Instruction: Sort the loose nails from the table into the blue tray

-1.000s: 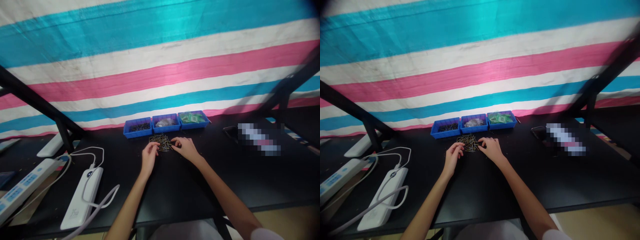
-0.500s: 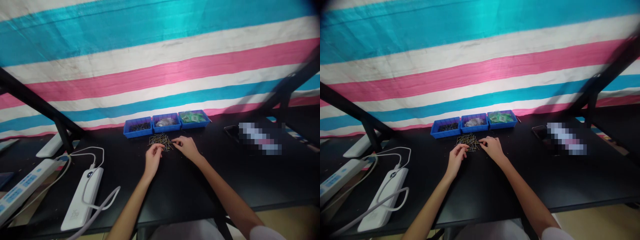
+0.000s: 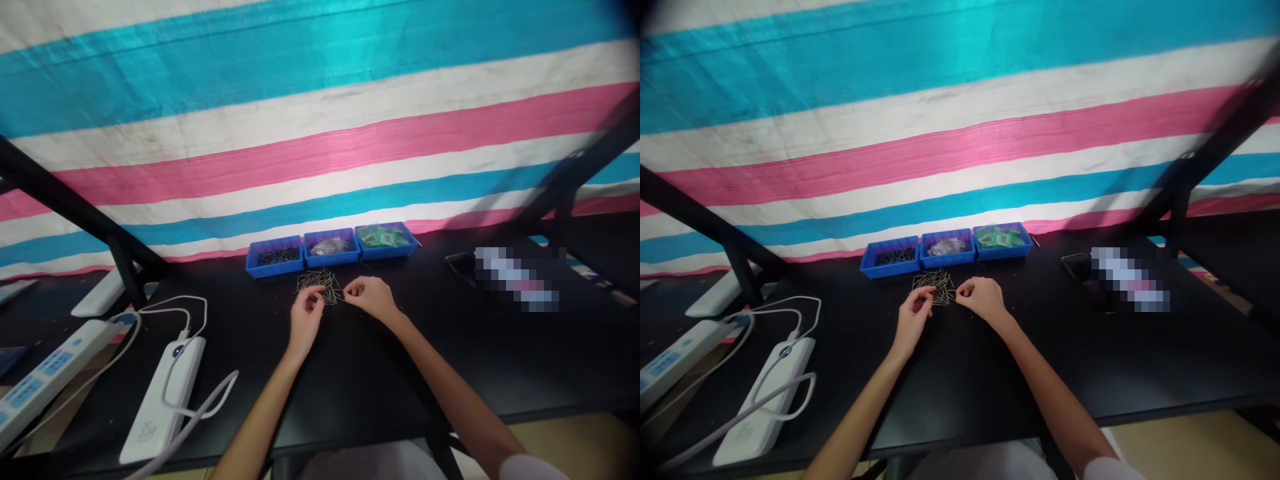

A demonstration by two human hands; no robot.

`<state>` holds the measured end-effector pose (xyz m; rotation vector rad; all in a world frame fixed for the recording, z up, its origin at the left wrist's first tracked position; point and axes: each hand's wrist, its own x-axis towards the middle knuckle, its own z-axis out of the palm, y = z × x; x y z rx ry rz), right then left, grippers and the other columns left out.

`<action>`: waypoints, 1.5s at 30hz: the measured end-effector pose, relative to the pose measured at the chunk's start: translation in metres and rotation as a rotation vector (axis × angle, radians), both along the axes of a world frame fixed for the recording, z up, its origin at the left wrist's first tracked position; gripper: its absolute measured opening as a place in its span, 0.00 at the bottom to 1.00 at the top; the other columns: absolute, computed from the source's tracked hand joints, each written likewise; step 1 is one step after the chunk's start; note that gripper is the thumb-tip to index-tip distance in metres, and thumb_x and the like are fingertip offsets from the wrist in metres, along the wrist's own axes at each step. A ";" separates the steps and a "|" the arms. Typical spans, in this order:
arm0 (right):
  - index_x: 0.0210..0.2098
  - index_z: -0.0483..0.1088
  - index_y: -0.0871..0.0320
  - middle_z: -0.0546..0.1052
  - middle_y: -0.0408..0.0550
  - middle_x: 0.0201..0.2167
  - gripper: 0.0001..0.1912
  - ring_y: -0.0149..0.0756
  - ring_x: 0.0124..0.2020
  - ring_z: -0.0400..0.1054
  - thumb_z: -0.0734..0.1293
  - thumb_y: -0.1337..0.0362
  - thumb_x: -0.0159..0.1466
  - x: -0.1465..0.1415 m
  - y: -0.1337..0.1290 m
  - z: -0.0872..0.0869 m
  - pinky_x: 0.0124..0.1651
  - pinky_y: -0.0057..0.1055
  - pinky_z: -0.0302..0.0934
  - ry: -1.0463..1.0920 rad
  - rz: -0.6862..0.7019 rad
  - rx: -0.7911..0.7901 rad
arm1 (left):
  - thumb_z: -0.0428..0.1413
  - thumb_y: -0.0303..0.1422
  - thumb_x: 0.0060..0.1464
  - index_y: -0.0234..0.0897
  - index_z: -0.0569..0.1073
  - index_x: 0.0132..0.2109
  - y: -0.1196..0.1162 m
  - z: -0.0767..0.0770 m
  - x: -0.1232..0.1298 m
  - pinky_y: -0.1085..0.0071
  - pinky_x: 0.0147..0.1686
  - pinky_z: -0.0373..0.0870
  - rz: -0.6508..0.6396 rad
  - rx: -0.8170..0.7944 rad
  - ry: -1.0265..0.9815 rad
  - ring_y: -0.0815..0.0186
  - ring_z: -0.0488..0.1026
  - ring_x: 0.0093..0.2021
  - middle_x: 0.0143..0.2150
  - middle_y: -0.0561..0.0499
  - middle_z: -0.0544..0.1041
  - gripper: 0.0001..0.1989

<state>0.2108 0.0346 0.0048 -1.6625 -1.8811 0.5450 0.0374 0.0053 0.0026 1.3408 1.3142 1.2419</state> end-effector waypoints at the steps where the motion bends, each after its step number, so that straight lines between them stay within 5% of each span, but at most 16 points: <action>1: 0.25 0.75 0.52 0.74 0.38 0.21 0.05 0.26 0.23 0.64 0.67 0.61 0.50 0.000 0.000 0.000 0.26 0.23 0.52 0.029 -0.010 -0.004 | 0.53 0.32 0.50 0.36 0.70 0.46 0.000 -0.001 0.000 0.76 0.24 0.61 0.004 -0.003 -0.004 0.75 0.62 0.23 0.33 0.53 0.68 0.15; 7: 0.37 0.73 0.53 0.74 0.38 0.25 0.13 0.25 0.23 0.63 0.67 0.61 0.50 0.001 0.000 -0.004 0.27 0.23 0.52 0.019 0.037 0.032 | 0.54 0.34 0.49 0.36 0.66 0.50 0.001 -0.002 0.001 0.77 0.24 0.62 0.023 -0.025 -0.025 0.76 0.62 0.22 0.32 0.54 0.68 0.20; 23: 0.23 0.75 0.52 0.76 0.40 0.22 0.05 0.30 0.25 0.66 0.68 0.60 0.47 -0.001 -0.005 0.007 0.27 0.26 0.50 -0.238 -0.046 -0.002 | 0.54 0.34 0.49 0.35 0.71 0.42 0.003 -0.003 0.000 0.79 0.20 0.58 -0.009 -0.062 -0.074 0.77 0.61 0.21 0.29 0.55 0.66 0.12; 28: 0.23 0.75 0.52 0.75 0.40 0.21 0.06 0.29 0.23 0.67 0.68 0.59 0.47 -0.003 -0.006 0.006 0.25 0.25 0.53 -0.038 -0.035 -0.018 | 0.57 0.38 0.47 0.36 0.71 0.46 0.004 -0.002 -0.001 0.79 0.18 0.55 -0.053 -0.095 -0.096 0.77 0.62 0.20 0.29 0.55 0.67 0.18; 33: 0.25 0.73 0.58 0.74 0.43 0.20 0.07 0.28 0.21 0.66 0.65 0.62 0.50 -0.009 -0.010 0.010 0.25 0.24 0.58 0.283 0.132 0.011 | 0.58 0.39 0.47 0.36 0.75 0.44 0.001 0.005 -0.001 0.78 0.17 0.52 -0.150 -0.141 -0.117 0.77 0.59 0.20 0.28 0.53 0.69 0.17; 45: 0.24 0.71 0.59 0.71 0.42 0.20 0.04 0.26 0.21 0.63 0.65 0.65 0.50 -0.023 -0.020 0.016 0.26 0.24 0.58 0.350 0.216 0.065 | 0.61 0.38 0.42 0.34 0.77 0.28 -0.001 0.009 0.001 0.77 0.19 0.53 -0.088 -0.095 -0.186 0.76 0.59 0.22 0.29 0.52 0.70 0.10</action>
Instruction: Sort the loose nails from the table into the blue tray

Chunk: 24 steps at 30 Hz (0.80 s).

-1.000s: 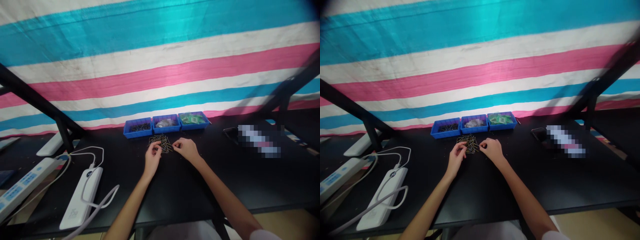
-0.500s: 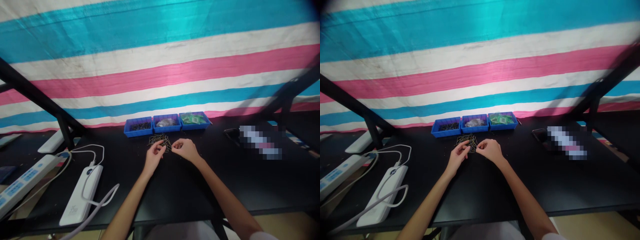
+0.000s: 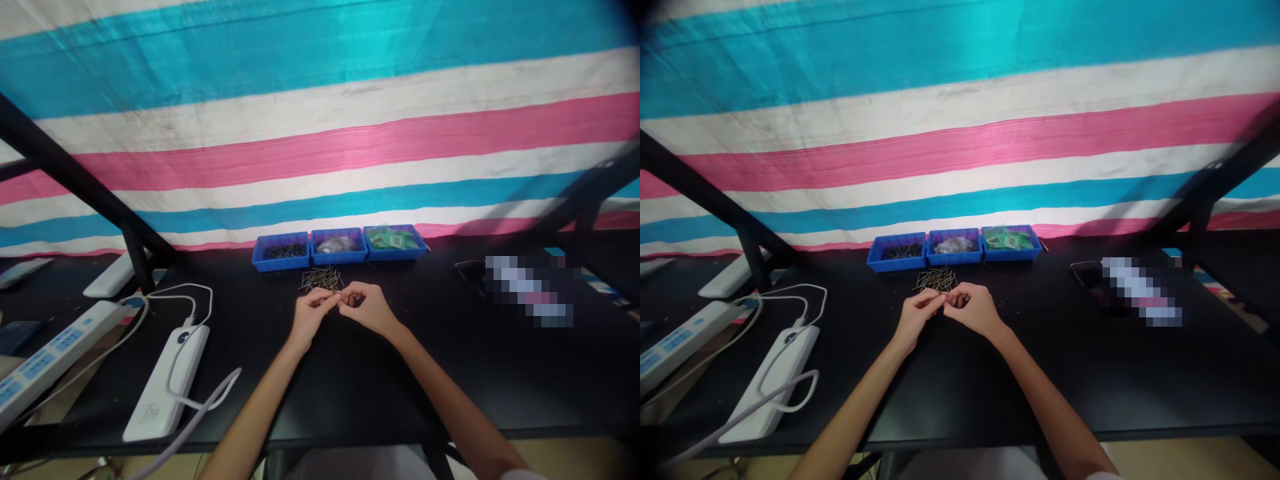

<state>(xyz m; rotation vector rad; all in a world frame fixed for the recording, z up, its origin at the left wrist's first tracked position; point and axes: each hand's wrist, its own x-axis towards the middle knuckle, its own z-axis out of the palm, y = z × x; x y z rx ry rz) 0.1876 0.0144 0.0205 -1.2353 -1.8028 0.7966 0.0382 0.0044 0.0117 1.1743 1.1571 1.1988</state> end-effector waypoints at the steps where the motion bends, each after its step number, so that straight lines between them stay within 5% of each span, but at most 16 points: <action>1: 0.23 0.71 0.59 0.71 0.42 0.20 0.04 0.26 0.21 0.63 0.65 0.65 0.50 0.001 0.000 0.001 0.26 0.24 0.58 0.010 -0.001 0.004 | 0.61 0.38 0.42 0.35 0.77 0.29 0.000 0.000 0.000 0.77 0.19 0.54 0.005 -0.002 -0.005 0.76 0.59 0.22 0.29 0.52 0.70 0.10; 17: 0.23 0.71 0.58 0.72 0.42 0.21 0.03 0.26 0.22 0.63 0.65 0.67 0.51 0.001 -0.002 0.006 0.29 0.26 0.57 0.053 0.048 0.014 | 0.61 0.37 0.42 0.34 0.75 0.28 0.000 0.004 -0.001 0.78 0.19 0.54 0.062 -0.008 -0.051 0.77 0.59 0.23 0.31 0.52 0.69 0.10; 24: 0.26 0.73 0.58 0.73 0.44 0.22 0.07 0.28 0.23 0.63 0.65 0.62 0.55 0.001 0.000 0.008 0.27 0.26 0.58 0.144 -0.038 0.037 | 0.59 0.39 0.45 0.35 0.75 0.35 0.001 0.004 -0.005 0.78 0.20 0.53 0.051 -0.004 -0.034 0.76 0.58 0.22 0.29 0.52 0.69 0.13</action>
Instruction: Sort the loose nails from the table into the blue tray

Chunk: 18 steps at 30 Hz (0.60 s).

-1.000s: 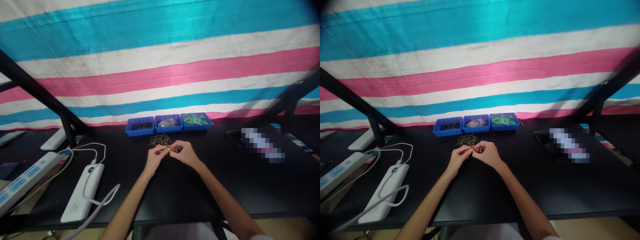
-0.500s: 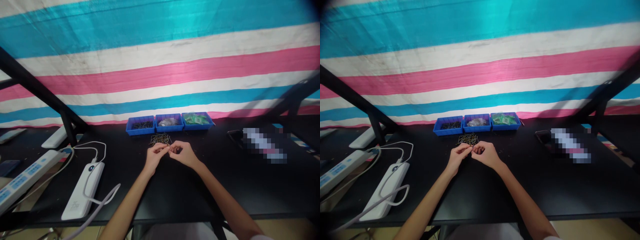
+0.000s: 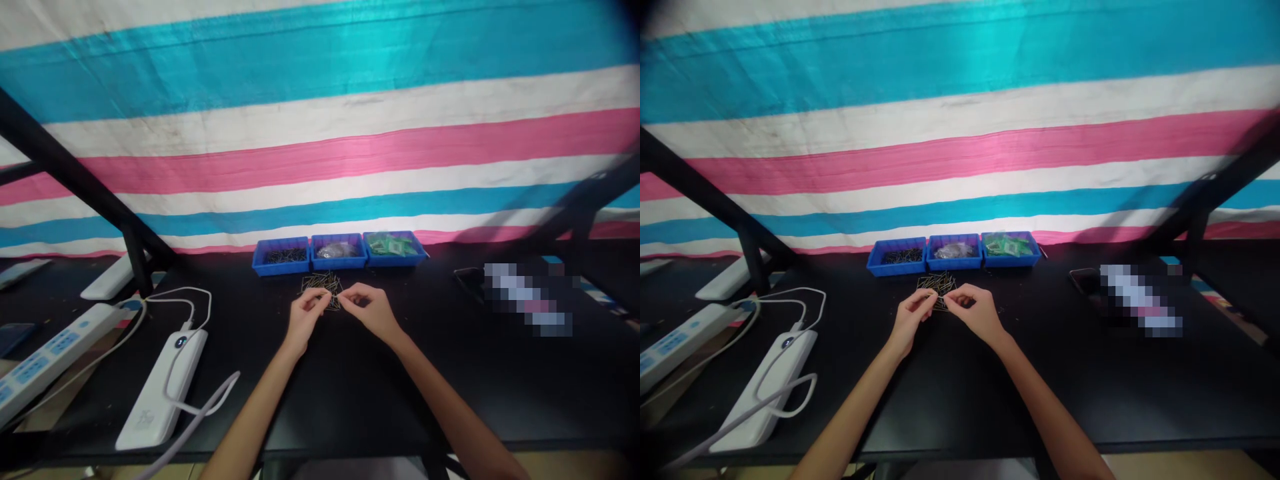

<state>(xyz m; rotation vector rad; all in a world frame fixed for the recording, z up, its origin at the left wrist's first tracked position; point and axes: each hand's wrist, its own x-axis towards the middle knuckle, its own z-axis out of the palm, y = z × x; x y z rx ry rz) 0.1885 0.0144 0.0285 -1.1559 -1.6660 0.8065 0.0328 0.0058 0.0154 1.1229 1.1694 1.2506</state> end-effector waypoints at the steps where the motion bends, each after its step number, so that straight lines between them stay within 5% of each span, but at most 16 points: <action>1: 0.26 0.73 0.58 0.73 0.44 0.22 0.08 0.28 0.23 0.63 0.65 0.61 0.55 0.000 0.001 -0.001 0.27 0.26 0.58 0.018 -0.022 -0.002 | 0.59 0.39 0.45 0.35 0.75 0.35 0.000 0.000 0.000 0.78 0.20 0.54 -0.007 0.008 0.006 0.76 0.58 0.22 0.30 0.52 0.69 0.12; 5: 0.28 0.72 0.58 0.73 0.44 0.22 0.10 0.28 0.23 0.64 0.65 0.58 0.55 0.001 0.003 -0.005 0.27 0.26 0.59 0.083 -0.038 -0.053 | 0.60 0.37 0.45 0.35 0.76 0.31 -0.001 -0.005 0.002 0.76 0.24 0.58 -0.082 0.063 0.061 0.76 0.60 0.24 0.33 0.51 0.69 0.09; 10: 0.29 0.73 0.58 0.73 0.44 0.25 0.12 0.28 0.24 0.63 0.65 0.56 0.56 0.000 0.000 -0.004 0.27 0.25 0.58 -0.035 0.125 -0.129 | 0.61 0.37 0.43 0.35 0.77 0.29 -0.001 -0.013 0.005 0.76 0.22 0.55 -0.157 0.181 0.262 0.75 0.58 0.23 0.29 0.52 0.68 0.08; 18: 0.32 0.71 0.59 0.74 0.46 0.27 0.12 0.31 0.28 0.68 0.64 0.56 0.57 0.003 0.005 -0.009 0.32 0.27 0.62 0.078 0.083 -0.175 | 0.61 0.36 0.43 0.35 0.76 0.29 -0.001 -0.015 0.006 0.75 0.24 0.58 -0.029 0.162 0.189 0.75 0.60 0.22 0.30 0.51 0.71 0.09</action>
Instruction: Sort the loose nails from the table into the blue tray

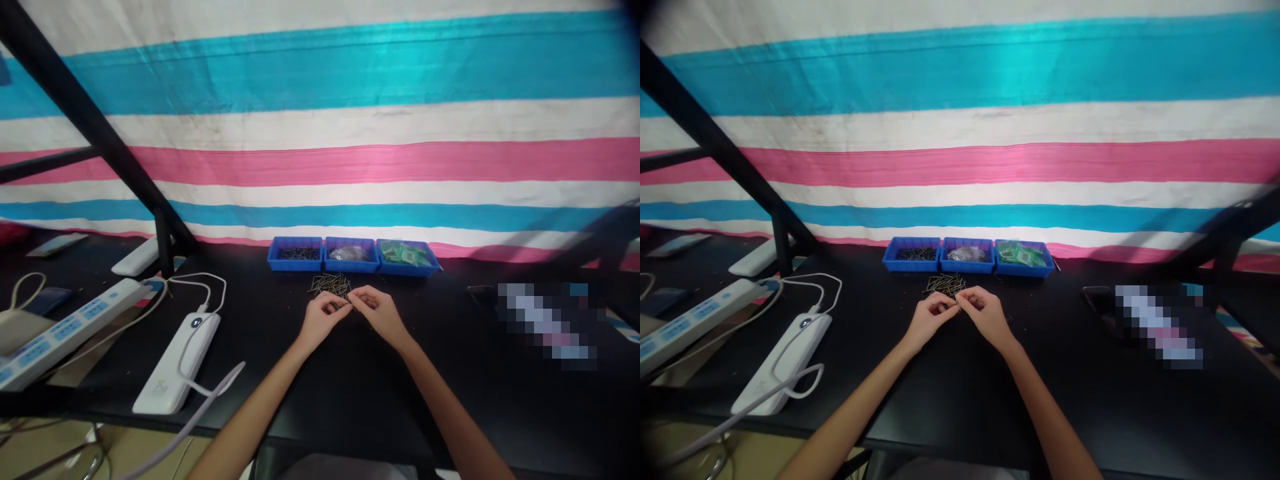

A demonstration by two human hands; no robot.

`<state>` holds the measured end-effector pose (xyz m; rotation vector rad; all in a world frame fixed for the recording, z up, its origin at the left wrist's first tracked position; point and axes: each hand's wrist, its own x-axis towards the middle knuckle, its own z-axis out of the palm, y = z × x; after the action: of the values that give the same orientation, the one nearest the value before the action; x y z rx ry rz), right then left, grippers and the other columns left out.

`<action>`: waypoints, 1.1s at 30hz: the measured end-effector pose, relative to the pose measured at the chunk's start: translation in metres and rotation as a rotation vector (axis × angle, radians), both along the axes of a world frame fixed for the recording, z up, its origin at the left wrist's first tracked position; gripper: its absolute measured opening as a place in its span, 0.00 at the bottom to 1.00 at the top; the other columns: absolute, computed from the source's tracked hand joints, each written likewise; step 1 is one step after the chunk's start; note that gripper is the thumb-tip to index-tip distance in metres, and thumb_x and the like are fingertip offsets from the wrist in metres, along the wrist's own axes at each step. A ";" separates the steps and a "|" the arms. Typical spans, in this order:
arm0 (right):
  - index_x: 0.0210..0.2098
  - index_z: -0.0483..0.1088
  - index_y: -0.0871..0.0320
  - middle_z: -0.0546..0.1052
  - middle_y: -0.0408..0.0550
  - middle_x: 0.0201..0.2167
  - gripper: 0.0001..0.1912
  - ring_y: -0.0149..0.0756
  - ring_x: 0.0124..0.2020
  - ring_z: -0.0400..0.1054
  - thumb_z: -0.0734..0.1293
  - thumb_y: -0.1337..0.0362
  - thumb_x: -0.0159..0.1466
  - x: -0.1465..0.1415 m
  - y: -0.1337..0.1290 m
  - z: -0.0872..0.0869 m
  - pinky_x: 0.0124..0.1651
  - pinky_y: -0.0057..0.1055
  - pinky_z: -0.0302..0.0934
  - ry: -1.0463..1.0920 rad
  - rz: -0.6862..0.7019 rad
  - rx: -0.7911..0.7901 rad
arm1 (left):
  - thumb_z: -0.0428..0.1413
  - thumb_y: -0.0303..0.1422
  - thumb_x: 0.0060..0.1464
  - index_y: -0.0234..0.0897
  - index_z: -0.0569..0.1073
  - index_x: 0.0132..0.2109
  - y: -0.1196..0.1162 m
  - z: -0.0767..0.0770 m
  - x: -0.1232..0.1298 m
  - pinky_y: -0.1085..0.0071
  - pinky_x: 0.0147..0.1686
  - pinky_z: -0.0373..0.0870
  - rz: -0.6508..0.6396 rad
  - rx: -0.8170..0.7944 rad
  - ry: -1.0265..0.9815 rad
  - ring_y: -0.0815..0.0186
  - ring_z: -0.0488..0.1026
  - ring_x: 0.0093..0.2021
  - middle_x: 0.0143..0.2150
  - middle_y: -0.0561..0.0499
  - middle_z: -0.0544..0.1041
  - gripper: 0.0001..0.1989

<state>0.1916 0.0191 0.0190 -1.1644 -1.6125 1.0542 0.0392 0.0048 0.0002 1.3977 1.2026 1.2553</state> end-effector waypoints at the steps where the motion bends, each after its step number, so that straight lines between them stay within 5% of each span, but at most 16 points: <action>1: 0.32 0.71 0.60 0.75 0.47 0.27 0.13 0.32 0.29 0.68 0.65 0.56 0.57 0.000 0.001 -0.002 0.32 0.28 0.63 0.014 -0.003 -0.016 | 0.61 0.37 0.43 0.35 0.76 0.29 0.000 0.000 0.000 0.75 0.25 0.58 0.019 -0.002 -0.009 0.75 0.61 0.23 0.30 0.51 0.71 0.09; 11: 0.31 0.72 0.60 0.74 0.46 0.24 0.15 0.30 0.25 0.67 0.69 0.54 0.51 -0.010 0.003 -0.010 0.31 0.28 0.63 0.119 -0.103 -0.075 | 0.61 0.40 0.42 0.34 0.76 0.30 0.000 0.006 -0.003 0.75 0.24 0.60 0.144 -0.021 -0.112 0.74 0.62 0.22 0.29 0.51 0.73 0.13; 15: 0.31 0.72 0.60 0.73 0.44 0.22 0.17 0.29 0.23 0.65 0.69 0.53 0.50 -0.022 0.009 -0.012 0.29 0.28 0.62 0.209 -0.184 -0.106 | 0.59 0.40 0.45 0.35 0.73 0.39 -0.003 0.009 -0.001 0.77 0.25 0.60 0.256 0.004 -0.210 0.76 0.61 0.23 0.33 0.51 0.71 0.15; 23: 0.30 0.73 0.61 0.77 0.48 0.24 0.16 0.32 0.24 0.70 0.70 0.55 0.49 -0.060 0.047 -0.003 0.33 0.32 0.66 0.271 -0.030 -0.110 | 0.47 0.37 0.54 0.35 0.69 0.38 0.000 0.012 -0.014 0.78 0.21 0.56 0.371 0.012 -0.349 0.76 0.60 0.22 0.32 0.53 0.69 0.11; 28: 0.40 0.73 0.58 0.78 0.51 0.38 0.19 0.37 0.38 0.73 0.69 0.57 0.50 -0.081 0.070 0.014 0.43 0.34 0.66 0.343 0.120 -0.147 | 0.46 0.37 0.54 0.35 0.69 0.37 0.004 0.012 -0.021 0.78 0.18 0.53 0.337 -0.019 -0.328 0.76 0.60 0.21 0.30 0.53 0.67 0.12; 33: 0.40 0.73 0.59 0.78 0.51 0.37 0.17 0.37 0.36 0.73 0.68 0.59 0.51 -0.055 0.060 0.001 0.45 0.37 0.65 0.206 0.074 -0.074 | 0.43 0.39 0.55 0.34 0.69 0.35 0.005 0.014 -0.020 0.78 0.17 0.51 0.210 -0.060 -0.230 0.75 0.60 0.20 0.28 0.53 0.66 0.15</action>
<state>0.1368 0.0791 0.0203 -1.0138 -1.4747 1.2483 0.0189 0.0095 0.0137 1.0710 1.2379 1.4687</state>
